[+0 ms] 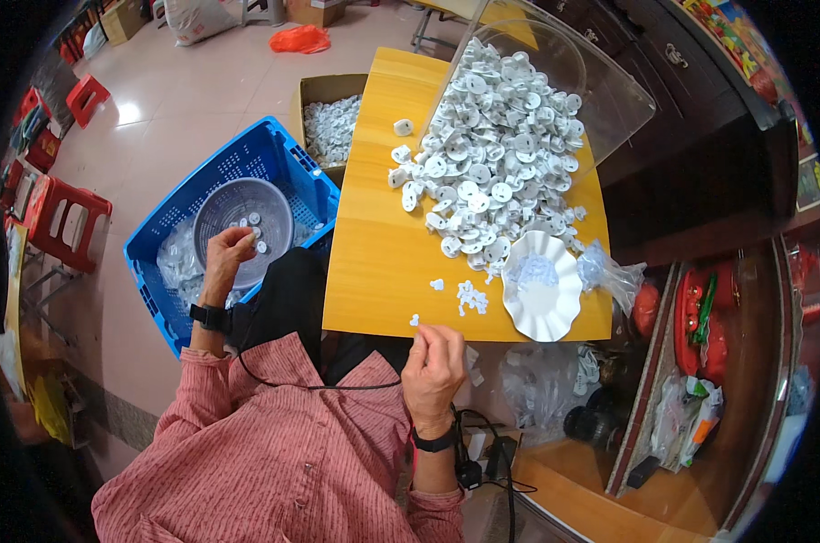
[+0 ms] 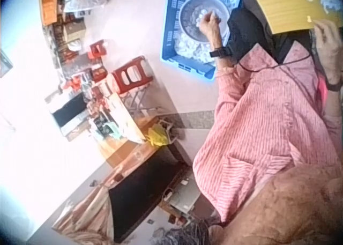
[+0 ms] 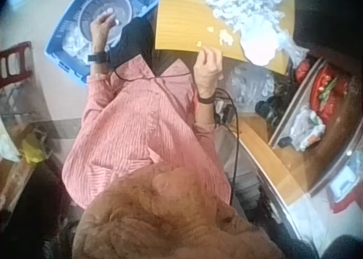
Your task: Manually assembling small white plastic components by inserting pieces together.
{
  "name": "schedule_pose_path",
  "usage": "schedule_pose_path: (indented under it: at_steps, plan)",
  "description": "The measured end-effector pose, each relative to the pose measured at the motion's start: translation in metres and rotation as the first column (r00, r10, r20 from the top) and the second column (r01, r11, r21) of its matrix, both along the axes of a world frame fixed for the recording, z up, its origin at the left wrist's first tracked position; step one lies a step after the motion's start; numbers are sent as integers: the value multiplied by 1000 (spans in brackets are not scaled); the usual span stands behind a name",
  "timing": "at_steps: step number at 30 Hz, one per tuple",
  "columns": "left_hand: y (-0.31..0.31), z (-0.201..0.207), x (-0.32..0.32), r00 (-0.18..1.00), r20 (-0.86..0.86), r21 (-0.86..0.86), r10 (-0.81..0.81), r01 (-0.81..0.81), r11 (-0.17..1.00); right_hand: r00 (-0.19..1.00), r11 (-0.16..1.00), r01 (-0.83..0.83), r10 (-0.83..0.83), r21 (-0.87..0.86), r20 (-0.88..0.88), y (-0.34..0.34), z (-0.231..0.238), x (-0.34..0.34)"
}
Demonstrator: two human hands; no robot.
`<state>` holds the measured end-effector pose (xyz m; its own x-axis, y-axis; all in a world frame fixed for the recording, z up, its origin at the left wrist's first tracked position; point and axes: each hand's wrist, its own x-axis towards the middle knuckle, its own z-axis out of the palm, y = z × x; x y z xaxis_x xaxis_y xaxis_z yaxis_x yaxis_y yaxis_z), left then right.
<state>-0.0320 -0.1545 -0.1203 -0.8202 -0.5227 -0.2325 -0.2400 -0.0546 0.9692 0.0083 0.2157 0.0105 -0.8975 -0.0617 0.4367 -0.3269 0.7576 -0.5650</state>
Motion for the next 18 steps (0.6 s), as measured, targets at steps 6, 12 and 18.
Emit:
schedule_pose_path:
  at_steps: [6, 12, 18]
  plan:
    - [2, -7, -10, 995, 95, -602, 32, 32, 798, 997, 977, -70, 73, 200, -9, 3, -4, -4]
    - [85, 96, -54, 916, -320, -572, -241, 16, 820, 998, 951, -57, 65, 304, -16, -3, 1, -14]
    - [133, 118, -110, 826, -300, -658, -478, 183, 730, 999, 998, 50, -50, 39, 0, -1, -11, -17]
